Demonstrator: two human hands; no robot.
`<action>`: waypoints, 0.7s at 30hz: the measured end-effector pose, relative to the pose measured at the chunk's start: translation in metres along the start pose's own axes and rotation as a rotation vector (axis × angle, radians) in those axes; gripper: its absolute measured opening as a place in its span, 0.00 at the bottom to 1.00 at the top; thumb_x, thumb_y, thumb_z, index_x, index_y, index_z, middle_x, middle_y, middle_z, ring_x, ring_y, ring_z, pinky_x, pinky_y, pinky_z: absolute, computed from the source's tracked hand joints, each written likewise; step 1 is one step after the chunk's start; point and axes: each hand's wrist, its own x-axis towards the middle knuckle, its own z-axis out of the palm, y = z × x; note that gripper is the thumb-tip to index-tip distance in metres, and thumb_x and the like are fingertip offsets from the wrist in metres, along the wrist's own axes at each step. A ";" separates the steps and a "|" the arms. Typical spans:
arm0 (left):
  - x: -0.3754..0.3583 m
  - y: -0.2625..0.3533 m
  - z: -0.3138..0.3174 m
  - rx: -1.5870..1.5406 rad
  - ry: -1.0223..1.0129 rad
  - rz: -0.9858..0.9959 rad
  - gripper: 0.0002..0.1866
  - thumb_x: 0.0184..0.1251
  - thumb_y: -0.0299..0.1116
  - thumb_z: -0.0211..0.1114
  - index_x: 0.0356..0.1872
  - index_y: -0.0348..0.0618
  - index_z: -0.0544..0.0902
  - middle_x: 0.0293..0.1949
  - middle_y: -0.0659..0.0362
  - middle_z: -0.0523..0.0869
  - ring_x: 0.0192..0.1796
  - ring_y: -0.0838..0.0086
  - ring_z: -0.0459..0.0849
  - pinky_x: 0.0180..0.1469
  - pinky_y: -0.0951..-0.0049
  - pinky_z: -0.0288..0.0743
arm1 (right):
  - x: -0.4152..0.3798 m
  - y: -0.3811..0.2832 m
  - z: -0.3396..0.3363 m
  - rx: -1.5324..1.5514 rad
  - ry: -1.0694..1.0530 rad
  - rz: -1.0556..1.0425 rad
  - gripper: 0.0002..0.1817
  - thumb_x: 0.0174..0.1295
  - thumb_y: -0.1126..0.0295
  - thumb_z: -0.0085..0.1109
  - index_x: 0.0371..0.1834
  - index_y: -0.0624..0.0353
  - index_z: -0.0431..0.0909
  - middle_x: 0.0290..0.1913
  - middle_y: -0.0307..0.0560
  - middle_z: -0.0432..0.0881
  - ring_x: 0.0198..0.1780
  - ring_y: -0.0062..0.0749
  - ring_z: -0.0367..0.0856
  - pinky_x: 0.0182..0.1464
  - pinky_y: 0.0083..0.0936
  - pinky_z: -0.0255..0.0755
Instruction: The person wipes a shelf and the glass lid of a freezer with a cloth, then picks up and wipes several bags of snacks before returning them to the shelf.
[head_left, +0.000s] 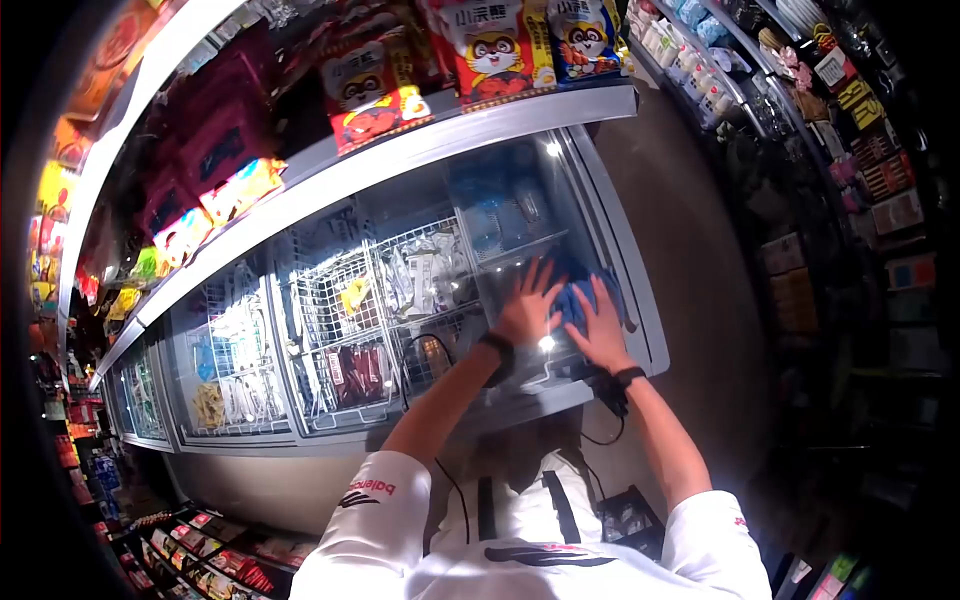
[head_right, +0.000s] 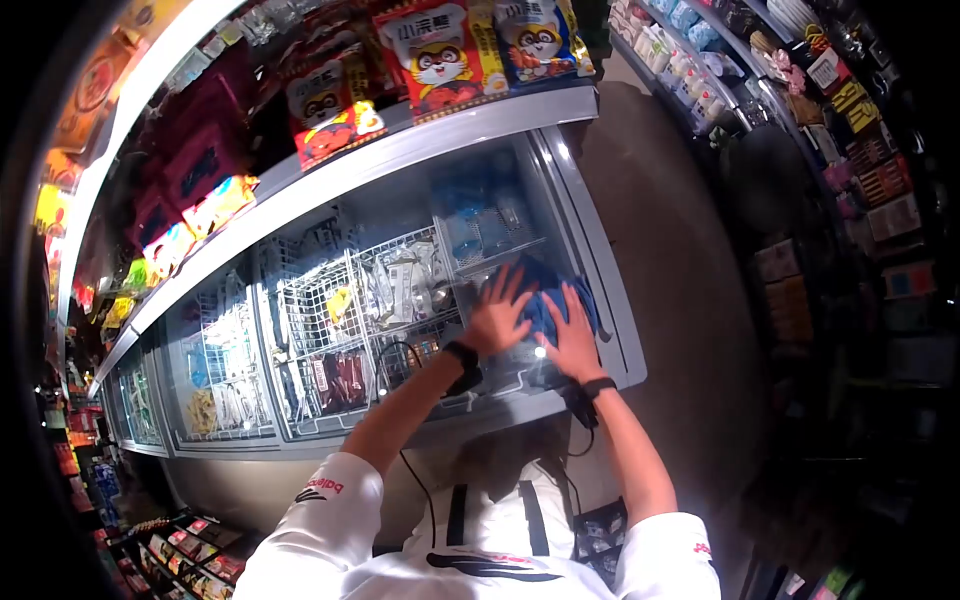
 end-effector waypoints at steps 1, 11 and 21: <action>-0.016 0.008 0.000 -0.052 -0.044 0.025 0.41 0.66 0.50 0.67 0.78 0.48 0.68 0.81 0.42 0.60 0.83 0.40 0.52 0.77 0.40 0.58 | -0.020 -0.006 -0.002 -0.010 -0.017 -0.017 0.42 0.64 0.53 0.67 0.81 0.47 0.63 0.85 0.61 0.50 0.84 0.61 0.49 0.82 0.51 0.51; -0.240 0.027 -0.060 -0.023 -0.124 -0.271 0.42 0.70 0.58 0.62 0.80 0.48 0.67 0.84 0.43 0.52 0.86 0.44 0.45 0.82 0.40 0.45 | -0.067 -0.118 0.059 0.056 -0.479 -0.319 0.40 0.60 0.56 0.72 0.78 0.42 0.70 0.84 0.65 0.51 0.84 0.65 0.48 0.82 0.59 0.45; -0.380 -0.056 -0.129 -0.004 0.125 -0.928 0.47 0.68 0.55 0.67 0.79 0.35 0.61 0.79 0.33 0.56 0.80 0.36 0.56 0.79 0.36 0.51 | 0.067 -0.303 0.203 0.097 -0.613 -0.780 0.37 0.60 0.59 0.70 0.76 0.36 0.72 0.83 0.54 0.58 0.84 0.55 0.54 0.82 0.54 0.49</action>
